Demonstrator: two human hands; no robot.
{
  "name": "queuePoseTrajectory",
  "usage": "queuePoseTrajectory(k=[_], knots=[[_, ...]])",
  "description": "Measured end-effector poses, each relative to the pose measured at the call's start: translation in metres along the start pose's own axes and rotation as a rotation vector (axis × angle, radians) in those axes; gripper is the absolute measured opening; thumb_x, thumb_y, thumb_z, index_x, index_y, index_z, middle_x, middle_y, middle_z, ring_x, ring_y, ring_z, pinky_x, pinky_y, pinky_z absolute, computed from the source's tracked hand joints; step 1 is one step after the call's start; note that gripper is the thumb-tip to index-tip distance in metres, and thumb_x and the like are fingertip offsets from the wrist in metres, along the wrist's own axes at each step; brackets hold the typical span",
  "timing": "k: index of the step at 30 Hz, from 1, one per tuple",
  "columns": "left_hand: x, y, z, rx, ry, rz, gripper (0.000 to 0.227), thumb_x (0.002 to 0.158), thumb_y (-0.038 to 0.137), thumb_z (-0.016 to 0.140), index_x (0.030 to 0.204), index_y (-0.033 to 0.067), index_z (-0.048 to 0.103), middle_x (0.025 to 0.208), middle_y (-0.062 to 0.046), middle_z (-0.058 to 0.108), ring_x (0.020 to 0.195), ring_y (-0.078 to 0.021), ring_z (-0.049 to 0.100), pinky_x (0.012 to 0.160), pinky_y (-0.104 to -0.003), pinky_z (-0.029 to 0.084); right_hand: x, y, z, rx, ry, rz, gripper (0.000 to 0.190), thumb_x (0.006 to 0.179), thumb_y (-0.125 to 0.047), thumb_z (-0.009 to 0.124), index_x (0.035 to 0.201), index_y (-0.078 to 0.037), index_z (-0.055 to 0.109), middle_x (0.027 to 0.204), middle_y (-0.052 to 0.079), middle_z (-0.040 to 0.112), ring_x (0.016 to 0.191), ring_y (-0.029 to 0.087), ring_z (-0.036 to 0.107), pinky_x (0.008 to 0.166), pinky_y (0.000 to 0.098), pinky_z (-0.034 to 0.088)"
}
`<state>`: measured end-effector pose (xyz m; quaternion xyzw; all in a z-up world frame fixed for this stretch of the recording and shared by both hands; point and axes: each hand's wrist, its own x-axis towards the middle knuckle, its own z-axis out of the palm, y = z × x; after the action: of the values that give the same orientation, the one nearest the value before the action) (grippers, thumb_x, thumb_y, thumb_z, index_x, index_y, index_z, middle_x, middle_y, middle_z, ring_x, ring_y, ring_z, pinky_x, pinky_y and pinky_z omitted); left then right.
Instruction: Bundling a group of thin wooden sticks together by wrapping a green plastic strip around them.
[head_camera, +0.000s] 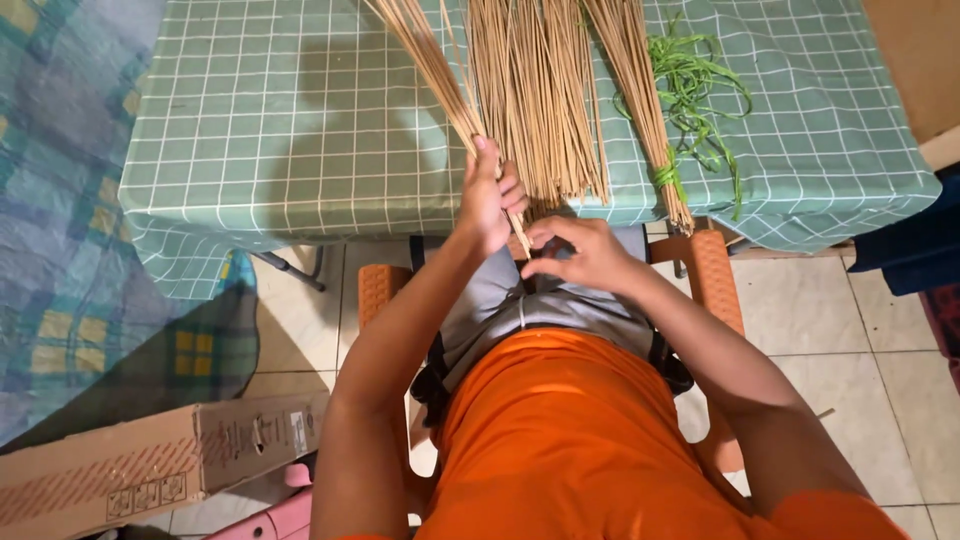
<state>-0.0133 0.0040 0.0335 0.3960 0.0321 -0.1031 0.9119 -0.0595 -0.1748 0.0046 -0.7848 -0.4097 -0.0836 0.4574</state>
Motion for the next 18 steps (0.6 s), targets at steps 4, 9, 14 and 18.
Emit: queuePoseTrajectory(k=[4, 9, 14, 18], knots=[[0.003, -0.020, 0.005, -0.037, -0.034, 0.006, 0.043, 0.100, 0.069, 0.033, 0.100, 0.0264, 0.038, 0.062, 0.009, 0.019, 0.039, -0.0047, 0.022, 0.032, -0.016, 0.024, -0.011, 0.021, 0.012, -0.176, 0.207, -0.099, 0.029, 0.081, -0.015, 0.091, 0.099, -0.001, 0.073, 0.076, 0.012, 0.074, 0.070, 0.030, 0.074, 0.062, 0.0367, 0.059], [0.016, -0.037, -0.013, -0.233, -0.123, -0.099, 0.057, 0.097, 0.076, 0.030, 0.094, 0.0209, 0.043, 0.057, 0.009, 0.022, 0.036, -0.0021, 0.023, 0.027, -0.015, 0.021, -0.004, 0.002, 0.007, -0.116, 0.084, -0.168, 0.046, 0.076, -0.023, 0.094, 0.109, 0.000, 0.071, 0.081, 0.011, 0.070, 0.067, 0.029, 0.070, 0.061, 0.0388, 0.058], [0.010, -0.038, -0.004, -0.224, -0.134, -0.130, 0.055, 0.098, 0.074, 0.031, 0.090, 0.0210, 0.043, 0.057, 0.009, 0.020, 0.036, -0.0029, 0.023, 0.027, -0.014, 0.021, -0.015, 0.021, 0.015, -0.221, 0.165, -0.207, 0.031, 0.084, -0.019, 0.087, 0.104, -0.001, 0.072, 0.076, 0.011, 0.067, 0.065, 0.030, 0.069, 0.058, 0.0371, 0.057], [0.011, -0.039, -0.004, -0.238, -0.142, -0.116, 0.055, 0.098, 0.074, 0.032, 0.089, 0.0213, 0.043, 0.056, 0.009, 0.021, 0.035, -0.0027, 0.024, 0.026, -0.016, 0.021, -0.005, 0.012, 0.006, -0.260, 0.166, -0.279, 0.031, 0.087, -0.020, 0.086, 0.103, 0.001, 0.071, 0.079, 0.013, 0.068, 0.066, 0.031, 0.068, 0.056, 0.0380, 0.056]])
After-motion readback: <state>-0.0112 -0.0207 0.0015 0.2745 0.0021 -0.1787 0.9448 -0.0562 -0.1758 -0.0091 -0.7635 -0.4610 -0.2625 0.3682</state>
